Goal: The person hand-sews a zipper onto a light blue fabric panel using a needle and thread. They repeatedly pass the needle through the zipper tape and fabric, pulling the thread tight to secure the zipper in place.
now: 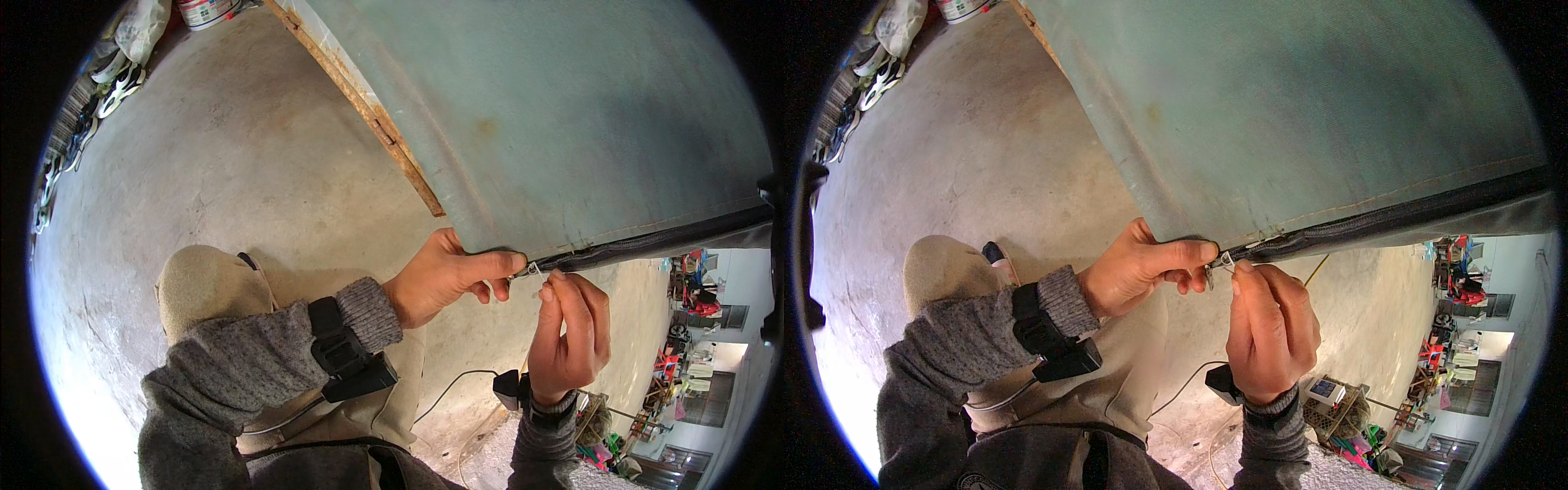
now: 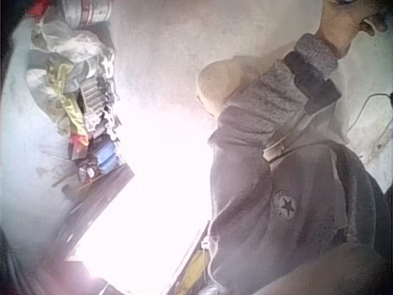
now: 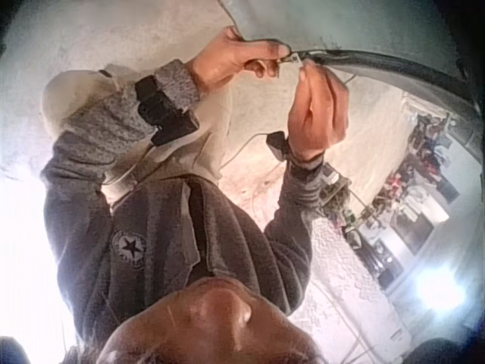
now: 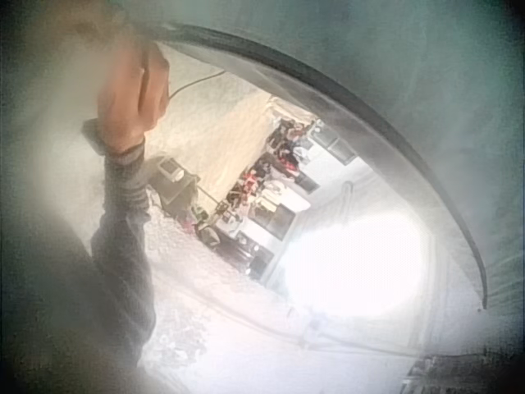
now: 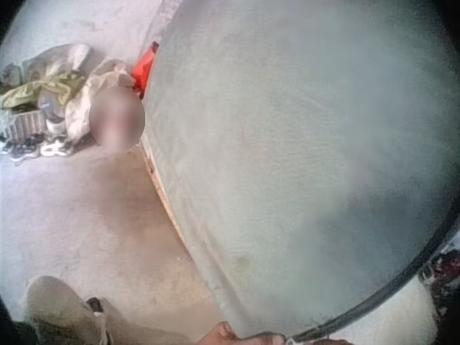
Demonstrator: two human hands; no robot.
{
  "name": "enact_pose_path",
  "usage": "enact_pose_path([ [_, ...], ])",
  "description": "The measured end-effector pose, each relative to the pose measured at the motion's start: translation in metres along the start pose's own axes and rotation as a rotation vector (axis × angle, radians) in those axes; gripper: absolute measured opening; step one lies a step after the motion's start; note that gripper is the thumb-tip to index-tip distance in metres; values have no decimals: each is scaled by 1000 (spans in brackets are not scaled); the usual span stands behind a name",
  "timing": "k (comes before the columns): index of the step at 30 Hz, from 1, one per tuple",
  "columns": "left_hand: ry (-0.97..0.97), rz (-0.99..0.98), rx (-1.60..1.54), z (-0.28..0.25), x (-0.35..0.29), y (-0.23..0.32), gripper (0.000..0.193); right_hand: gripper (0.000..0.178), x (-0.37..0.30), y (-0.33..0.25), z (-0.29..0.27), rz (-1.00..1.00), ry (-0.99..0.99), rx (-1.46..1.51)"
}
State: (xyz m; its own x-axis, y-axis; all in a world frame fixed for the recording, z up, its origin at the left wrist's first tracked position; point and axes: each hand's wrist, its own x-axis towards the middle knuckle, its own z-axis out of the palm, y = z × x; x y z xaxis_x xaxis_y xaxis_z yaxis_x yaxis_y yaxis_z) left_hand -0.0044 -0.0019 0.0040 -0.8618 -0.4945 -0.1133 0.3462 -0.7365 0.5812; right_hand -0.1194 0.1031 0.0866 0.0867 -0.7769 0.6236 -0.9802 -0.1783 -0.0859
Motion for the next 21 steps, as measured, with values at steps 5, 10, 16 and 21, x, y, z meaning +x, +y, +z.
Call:
enact_pose_path([
  [5, -9, -3, -9, -1, 1, 1, 21, 31, -1, 5, 0, -14, -19, -20],
  [10, -8, 11, -8, 0, 2, -1, 21, 30, -3, 6, 2, 33, 6, 13],
  [16, -21, 16, 5, -2, 2, 0, 22, 26, -5, 7, 1, 62, 8, 26],
  [21, -18, 15, 8, -2, 3, 0, 21, 27, -4, 8, -1, 69, -2, 30],
])
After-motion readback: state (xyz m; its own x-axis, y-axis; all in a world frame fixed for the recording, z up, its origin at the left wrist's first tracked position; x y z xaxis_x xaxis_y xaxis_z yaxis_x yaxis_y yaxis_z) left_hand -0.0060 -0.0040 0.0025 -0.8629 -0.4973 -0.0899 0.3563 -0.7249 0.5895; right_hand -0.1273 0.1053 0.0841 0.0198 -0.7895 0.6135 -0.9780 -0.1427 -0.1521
